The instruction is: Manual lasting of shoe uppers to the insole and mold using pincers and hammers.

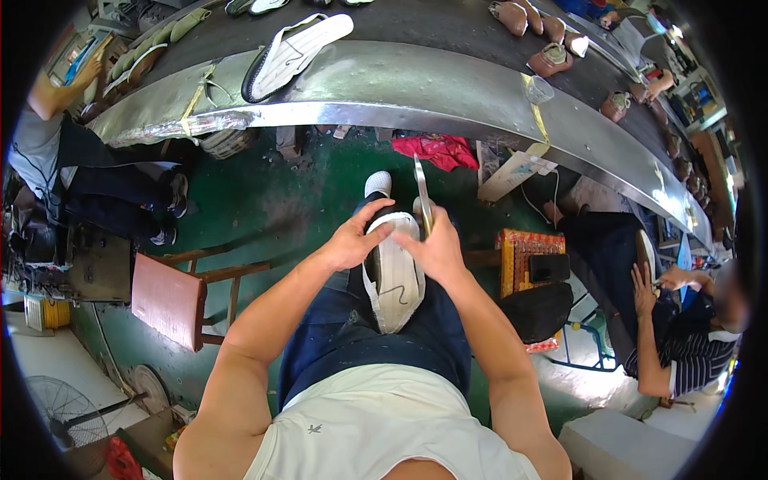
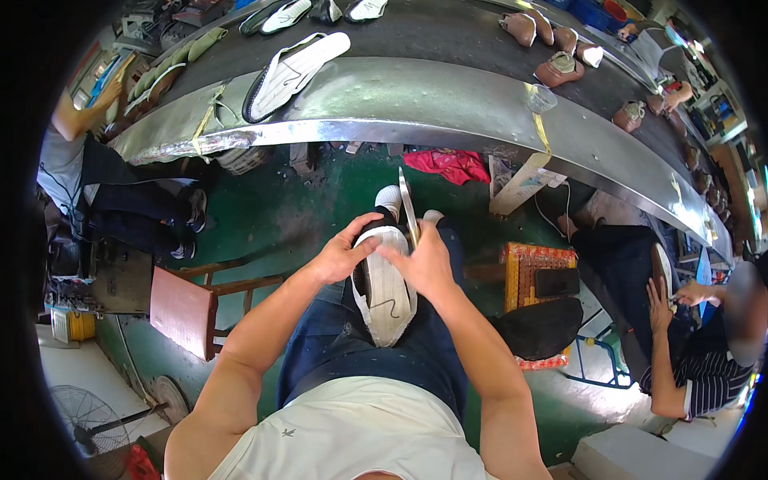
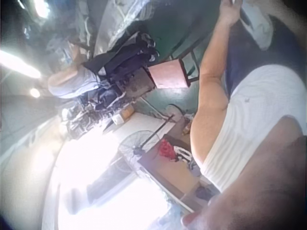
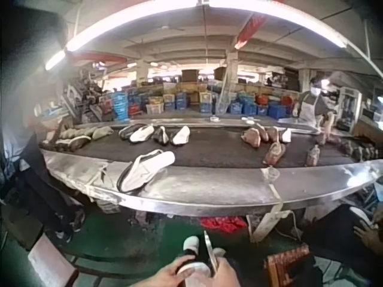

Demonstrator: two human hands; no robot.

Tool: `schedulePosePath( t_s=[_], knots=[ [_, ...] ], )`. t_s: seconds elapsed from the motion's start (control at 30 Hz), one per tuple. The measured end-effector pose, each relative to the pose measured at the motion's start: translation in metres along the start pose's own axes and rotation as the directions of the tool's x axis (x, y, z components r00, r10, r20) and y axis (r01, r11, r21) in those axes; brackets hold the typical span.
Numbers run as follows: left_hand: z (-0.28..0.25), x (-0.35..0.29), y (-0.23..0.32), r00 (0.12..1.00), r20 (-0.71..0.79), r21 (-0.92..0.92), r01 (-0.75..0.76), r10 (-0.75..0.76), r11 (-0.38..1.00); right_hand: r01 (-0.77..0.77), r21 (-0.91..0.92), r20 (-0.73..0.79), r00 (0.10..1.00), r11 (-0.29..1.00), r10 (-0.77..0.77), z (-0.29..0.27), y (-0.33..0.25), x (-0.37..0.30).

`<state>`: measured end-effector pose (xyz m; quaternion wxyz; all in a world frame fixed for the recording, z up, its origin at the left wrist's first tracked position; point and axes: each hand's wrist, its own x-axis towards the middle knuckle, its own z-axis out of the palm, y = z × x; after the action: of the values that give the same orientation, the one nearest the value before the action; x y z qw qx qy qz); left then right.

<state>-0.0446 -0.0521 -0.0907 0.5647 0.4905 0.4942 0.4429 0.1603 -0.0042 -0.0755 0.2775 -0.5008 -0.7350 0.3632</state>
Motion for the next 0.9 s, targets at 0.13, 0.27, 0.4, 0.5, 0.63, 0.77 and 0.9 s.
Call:
schedulePosePath(
  t_s=[0.13,0.27,0.4,0.5,0.63,0.77,0.9],
  knots=[
    [0.005,-0.013,-0.001,0.999,0.004,0.057,-0.037,0.037,0.998,-0.023,0.094,0.035,0.999,0.995,0.02,0.002,0.014,0.009],
    [0.017,-0.047,-0.027,0.997,-0.026,-0.022,-0.075,0.074,0.997,0.061,0.173,0.074,0.994,0.983,-0.075,-0.028,0.022,0.0],
    [0.026,-0.066,-0.05,0.984,-0.137,0.183,-0.09,0.116,0.979,0.065,0.185,0.136,0.987,0.981,-0.091,-0.045,0.047,-0.012],
    [0.03,-0.046,-0.063,0.934,-0.318,0.3,-0.06,0.16,0.952,-0.217,0.355,0.291,0.95,0.909,0.113,-0.037,0.051,-0.027],
    [0.018,-0.031,-0.044,0.957,-0.274,0.535,0.067,0.098,0.842,-0.302,0.341,0.333,0.924,0.89,0.186,-0.007,0.083,-0.065],
    [-0.034,-0.033,-0.062,0.941,-0.19,0.789,-0.023,0.28,0.614,-0.311,0.497,0.34,0.929,0.81,0.148,-0.001,0.088,-0.072],
    [-0.073,-0.033,-0.087,0.831,-0.442,0.784,0.175,0.338,0.595,-0.397,0.372,0.415,0.88,0.839,0.232,-0.016,0.073,-0.076]
  ],
)
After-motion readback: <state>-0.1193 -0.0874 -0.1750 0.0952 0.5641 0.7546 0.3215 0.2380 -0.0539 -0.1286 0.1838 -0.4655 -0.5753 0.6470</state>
